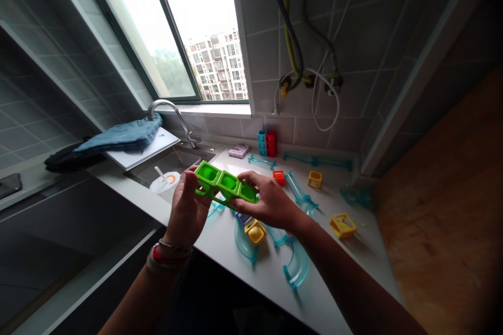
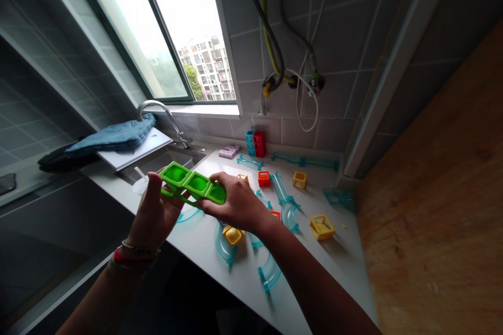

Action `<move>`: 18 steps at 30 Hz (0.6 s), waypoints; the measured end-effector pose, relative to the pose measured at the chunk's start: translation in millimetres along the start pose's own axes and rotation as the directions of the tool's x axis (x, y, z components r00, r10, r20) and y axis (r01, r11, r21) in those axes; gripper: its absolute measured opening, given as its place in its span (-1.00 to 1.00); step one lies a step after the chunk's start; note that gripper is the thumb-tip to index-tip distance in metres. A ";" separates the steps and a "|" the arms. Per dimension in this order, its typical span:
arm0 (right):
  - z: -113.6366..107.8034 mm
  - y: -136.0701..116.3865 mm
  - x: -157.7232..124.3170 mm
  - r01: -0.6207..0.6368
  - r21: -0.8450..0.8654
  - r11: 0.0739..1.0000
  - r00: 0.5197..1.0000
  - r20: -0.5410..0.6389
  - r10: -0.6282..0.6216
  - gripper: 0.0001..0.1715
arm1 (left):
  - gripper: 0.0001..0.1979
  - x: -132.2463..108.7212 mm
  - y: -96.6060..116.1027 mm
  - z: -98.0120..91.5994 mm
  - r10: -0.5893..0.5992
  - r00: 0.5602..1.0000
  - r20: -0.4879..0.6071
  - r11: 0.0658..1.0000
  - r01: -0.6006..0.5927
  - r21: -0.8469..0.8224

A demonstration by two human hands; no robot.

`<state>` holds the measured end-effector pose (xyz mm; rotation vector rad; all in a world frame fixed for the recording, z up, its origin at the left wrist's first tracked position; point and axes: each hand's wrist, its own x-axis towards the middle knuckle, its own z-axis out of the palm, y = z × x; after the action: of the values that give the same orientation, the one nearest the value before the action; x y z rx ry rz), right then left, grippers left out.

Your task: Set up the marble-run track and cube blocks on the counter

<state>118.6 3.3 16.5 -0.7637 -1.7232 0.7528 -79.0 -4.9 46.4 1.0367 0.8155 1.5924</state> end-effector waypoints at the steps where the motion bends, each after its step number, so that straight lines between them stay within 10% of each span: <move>1: 1.1 1.5 -0.1 0.000 -0.003 1.000 1.000 -0.001 0.000 -0.52 | -0.54 -0.2 -0.8 -0.3 -0.004 1.000 -0.004 1.000 0.004 0.000; 18: -4.3 2.1 3.3 -0.142 -0.134 0.981 0.960 0.222 0.169 -0.46 | -0.45 1.7 -12.4 -16.9 0.050 0.999 0.012 0.995 -0.051 0.090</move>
<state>122.3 7.7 17.8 -0.9302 -1.9478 0.8833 -90.0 -0.3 28.9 1.1367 0.8670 1.6035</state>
